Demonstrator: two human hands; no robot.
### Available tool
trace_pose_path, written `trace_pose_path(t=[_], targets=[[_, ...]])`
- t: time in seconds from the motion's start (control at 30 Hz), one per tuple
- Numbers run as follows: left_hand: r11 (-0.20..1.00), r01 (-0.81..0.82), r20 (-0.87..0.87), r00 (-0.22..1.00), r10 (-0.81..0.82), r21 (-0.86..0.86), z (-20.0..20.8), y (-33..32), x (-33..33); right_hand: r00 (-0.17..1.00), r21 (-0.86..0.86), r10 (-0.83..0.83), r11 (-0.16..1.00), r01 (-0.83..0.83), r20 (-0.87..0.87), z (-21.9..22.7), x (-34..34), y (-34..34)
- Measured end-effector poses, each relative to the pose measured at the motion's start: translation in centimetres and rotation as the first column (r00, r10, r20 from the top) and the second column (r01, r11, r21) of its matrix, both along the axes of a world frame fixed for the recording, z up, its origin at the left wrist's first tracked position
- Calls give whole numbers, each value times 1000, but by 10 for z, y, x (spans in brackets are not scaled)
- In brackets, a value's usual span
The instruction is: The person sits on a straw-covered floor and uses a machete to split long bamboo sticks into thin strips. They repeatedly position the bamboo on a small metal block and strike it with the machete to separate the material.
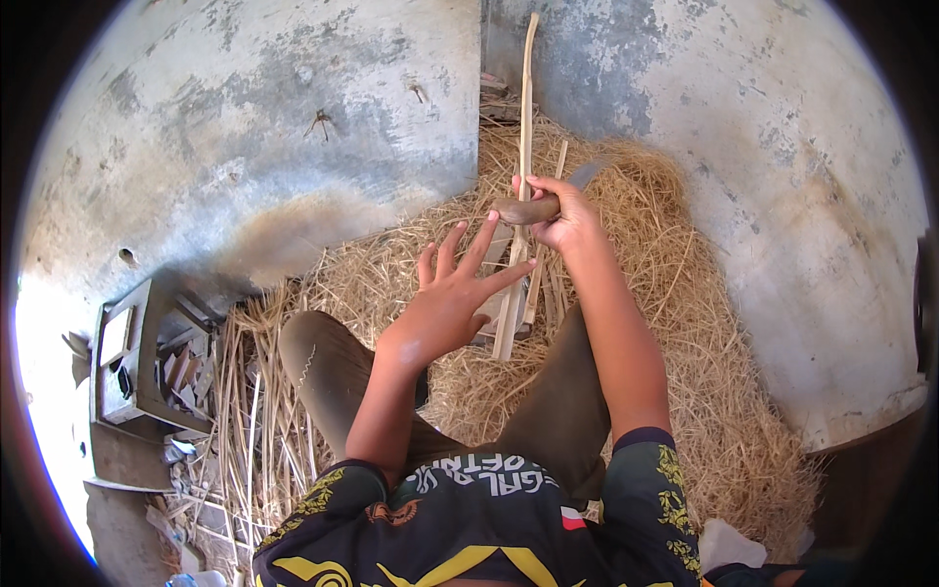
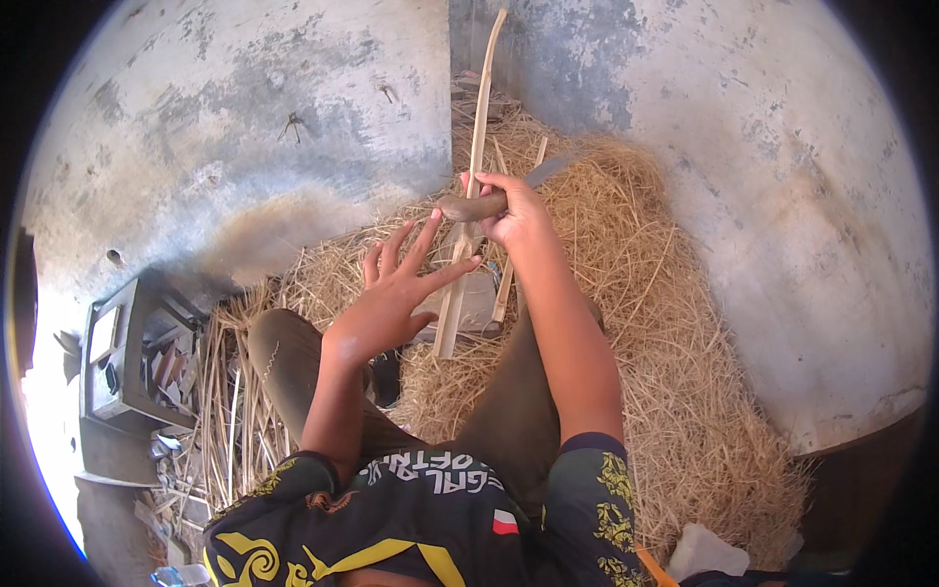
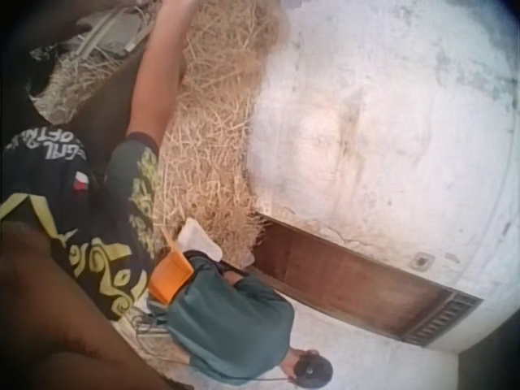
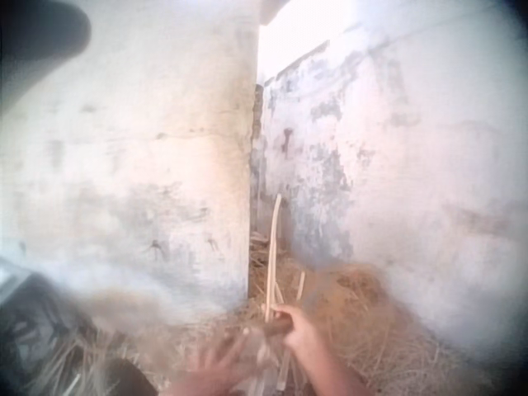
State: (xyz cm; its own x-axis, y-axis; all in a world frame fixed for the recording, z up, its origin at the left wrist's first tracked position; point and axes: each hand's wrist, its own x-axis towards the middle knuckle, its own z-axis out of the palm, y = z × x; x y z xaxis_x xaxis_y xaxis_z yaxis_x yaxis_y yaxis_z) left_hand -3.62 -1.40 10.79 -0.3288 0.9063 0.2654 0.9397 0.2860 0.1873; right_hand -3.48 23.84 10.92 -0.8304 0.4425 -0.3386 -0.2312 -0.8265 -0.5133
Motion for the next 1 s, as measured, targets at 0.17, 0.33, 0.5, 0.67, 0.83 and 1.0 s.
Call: trace_pose_path(t=[0.17,0.33,0.5,0.67,0.83,1.0], targets=[[946,174,-68,985,-161,275,1,3,-5,972,20,183,982,-188,151,-14,-11,6],[857,229,-36,970,-240,462,5,2,-17,926,113,136,976,-187,353,-21,-17,-10],[762,129,35,980,-195,635,32,-14,-33,878,81,318,926,-369,358,-11,-4,-17],[395,-54,259,833,-489,917,63,-27,-62,853,190,357,873,-450,380,-2,12,-31],[347,25,186,806,-561,938,119,-29,-75,762,481,415,599,-641,497,-38,11,-19],[372,-14,226,815,-533,928,161,-26,-67,779,594,285,518,-615,558,-29,25,-35]])
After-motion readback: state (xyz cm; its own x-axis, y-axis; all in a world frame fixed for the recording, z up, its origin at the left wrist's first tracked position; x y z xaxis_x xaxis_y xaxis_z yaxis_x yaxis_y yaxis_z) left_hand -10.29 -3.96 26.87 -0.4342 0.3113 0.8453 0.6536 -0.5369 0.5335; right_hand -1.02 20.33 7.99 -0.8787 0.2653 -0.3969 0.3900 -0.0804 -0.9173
